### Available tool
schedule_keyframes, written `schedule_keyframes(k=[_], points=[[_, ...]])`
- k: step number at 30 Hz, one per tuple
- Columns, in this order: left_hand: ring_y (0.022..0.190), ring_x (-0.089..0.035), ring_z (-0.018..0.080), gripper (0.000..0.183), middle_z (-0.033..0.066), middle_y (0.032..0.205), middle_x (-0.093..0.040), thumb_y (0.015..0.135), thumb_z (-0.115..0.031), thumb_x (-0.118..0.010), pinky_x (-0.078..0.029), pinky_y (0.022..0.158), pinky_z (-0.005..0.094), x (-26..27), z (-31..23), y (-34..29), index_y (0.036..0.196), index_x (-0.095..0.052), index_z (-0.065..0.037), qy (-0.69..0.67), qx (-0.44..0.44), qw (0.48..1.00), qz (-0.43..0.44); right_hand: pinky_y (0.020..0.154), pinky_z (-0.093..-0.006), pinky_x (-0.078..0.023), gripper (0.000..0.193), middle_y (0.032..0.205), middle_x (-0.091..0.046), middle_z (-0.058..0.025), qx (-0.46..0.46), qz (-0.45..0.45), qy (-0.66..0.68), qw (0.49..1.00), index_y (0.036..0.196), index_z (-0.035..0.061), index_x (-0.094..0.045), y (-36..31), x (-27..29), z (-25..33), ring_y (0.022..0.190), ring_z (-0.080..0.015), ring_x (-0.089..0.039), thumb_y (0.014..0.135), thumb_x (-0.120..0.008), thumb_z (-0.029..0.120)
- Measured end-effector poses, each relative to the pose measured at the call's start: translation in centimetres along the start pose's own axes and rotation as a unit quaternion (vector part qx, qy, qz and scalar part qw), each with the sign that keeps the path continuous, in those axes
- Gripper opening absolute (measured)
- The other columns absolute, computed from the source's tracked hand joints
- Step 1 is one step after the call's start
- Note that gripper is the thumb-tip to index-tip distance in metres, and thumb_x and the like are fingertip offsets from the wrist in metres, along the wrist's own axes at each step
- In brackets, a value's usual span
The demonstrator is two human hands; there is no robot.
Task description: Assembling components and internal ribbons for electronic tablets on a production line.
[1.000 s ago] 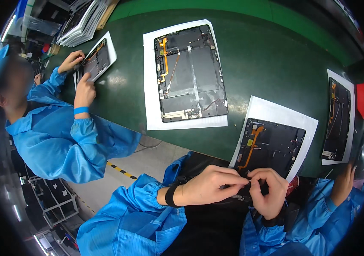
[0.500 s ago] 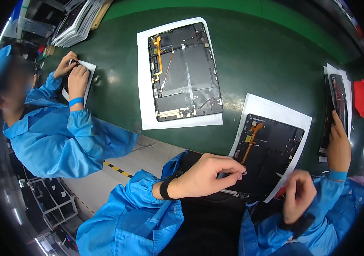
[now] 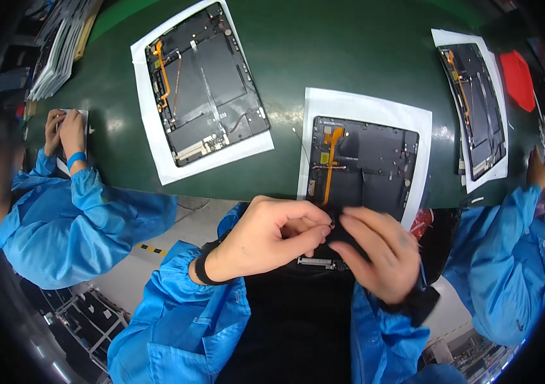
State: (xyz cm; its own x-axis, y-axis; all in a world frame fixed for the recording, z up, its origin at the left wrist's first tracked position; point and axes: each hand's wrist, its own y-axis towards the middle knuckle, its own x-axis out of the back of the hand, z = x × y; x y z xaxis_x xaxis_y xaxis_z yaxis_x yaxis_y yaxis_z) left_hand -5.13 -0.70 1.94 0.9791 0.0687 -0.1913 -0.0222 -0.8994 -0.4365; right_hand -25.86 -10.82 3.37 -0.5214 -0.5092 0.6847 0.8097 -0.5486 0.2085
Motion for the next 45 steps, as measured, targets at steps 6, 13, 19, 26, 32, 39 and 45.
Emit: schedule_keyframes(k=[6,13,19,26,32,39,45], points=[[0.083,-0.076,0.0204,0.016,0.0122,0.098,-0.077,0.089,-0.005,-0.080,-0.058,0.071,0.0302,0.3,-0.3,0.1,0.105,-0.076,-0.002,0.212,-0.111,0.971,0.008,0.073,-0.0346,-0.063,0.031,0.102,-0.077,-0.0128,-0.006,-0.013,0.074,0.997,0.110,-0.0003,-0.076,0.2,-2.1,-2.3,0.087,-0.0286,-0.078,0.079,-0.081,-0.006],[0.145,-0.052,0.0335,0.034,0.0114,0.148,-0.060,0.084,-0.024,-0.084,-0.051,0.112,0.0471,1.4,2.2,2.7,0.112,-0.074,-0.008,0.528,-0.327,0.784,0.002,0.081,-0.0348,-0.062,0.020,0.117,-0.076,-0.0169,-0.071,-0.061,0.024,0.995,0.102,-0.0023,-0.078,0.8,-1.3,-3.2,0.093,-0.0296,-0.078,0.082,-0.080,-0.007],[0.145,-0.051,0.0349,0.035,0.0114,0.147,-0.060,0.084,-0.028,-0.085,-0.052,0.111,0.0491,1.5,2.4,3.3,0.113,-0.073,-0.010,0.547,-0.339,0.765,0.014,0.076,-0.0332,-0.061,0.016,0.110,-0.076,-0.0139,-0.106,-0.079,0.026,0.991,0.097,-0.0027,-0.078,2.1,-1.6,-4.7,0.089,-0.0252,-0.077,0.082,-0.082,-0.004],[0.144,-0.053,0.0359,0.035,0.0117,0.147,-0.061,0.084,-0.029,-0.085,-0.053,0.109,0.0501,1.9,2.8,3.5,0.111,-0.074,-0.010,0.527,-0.351,0.773,0.013,0.075,-0.0325,-0.060,0.013,0.105,-0.075,-0.0128,-0.101,-0.079,-0.012,0.992,0.093,-0.0033,-0.077,2.5,-1.3,-5.4,0.085,-0.0239,-0.076,0.081,-0.083,-0.003],[0.142,-0.054,0.0377,0.031,0.0124,0.146,-0.061,0.084,-0.029,-0.085,-0.054,0.107,0.0505,2.2,2.8,3.6,0.109,-0.075,-0.013,0.527,-0.361,0.769,0.019,0.067,-0.0299,-0.055,0.012,0.104,-0.074,-0.0112,-0.142,-0.082,0.002,0.986,0.091,-0.0036,-0.076,3.2,-1.3,-5.1,0.073,-0.0191,-0.071,0.081,-0.083,-0.004],[0.141,-0.055,0.0369,0.037,0.0115,0.146,-0.061,0.083,-0.029,-0.085,-0.055,0.106,0.0496,2.2,3.1,3.7,0.118,-0.078,-0.020,0.526,-0.368,0.766,0.021,0.065,-0.0297,-0.055,0.012,0.107,-0.073,-0.0103,-0.155,-0.081,0.003,0.985,0.089,-0.0033,-0.075,3.2,-1.3,-5.3,0.072,-0.0173,-0.071,0.081,-0.083,-0.004],[0.140,-0.055,0.0371,0.042,0.0118,0.146,-0.062,0.082,-0.031,-0.085,-0.055,0.106,0.0492,2.4,3.0,3.8,0.122,-0.078,-0.020,0.538,-0.361,0.761,0.037,0.064,-0.0293,-0.054,0.013,0.109,-0.072,-0.0103,-0.157,-0.076,0.004,0.985,0.089,-0.0034,-0.073,3.3,-1.3,-5.4,0.070,-0.0171,-0.071,0.081,-0.083,-0.005]])
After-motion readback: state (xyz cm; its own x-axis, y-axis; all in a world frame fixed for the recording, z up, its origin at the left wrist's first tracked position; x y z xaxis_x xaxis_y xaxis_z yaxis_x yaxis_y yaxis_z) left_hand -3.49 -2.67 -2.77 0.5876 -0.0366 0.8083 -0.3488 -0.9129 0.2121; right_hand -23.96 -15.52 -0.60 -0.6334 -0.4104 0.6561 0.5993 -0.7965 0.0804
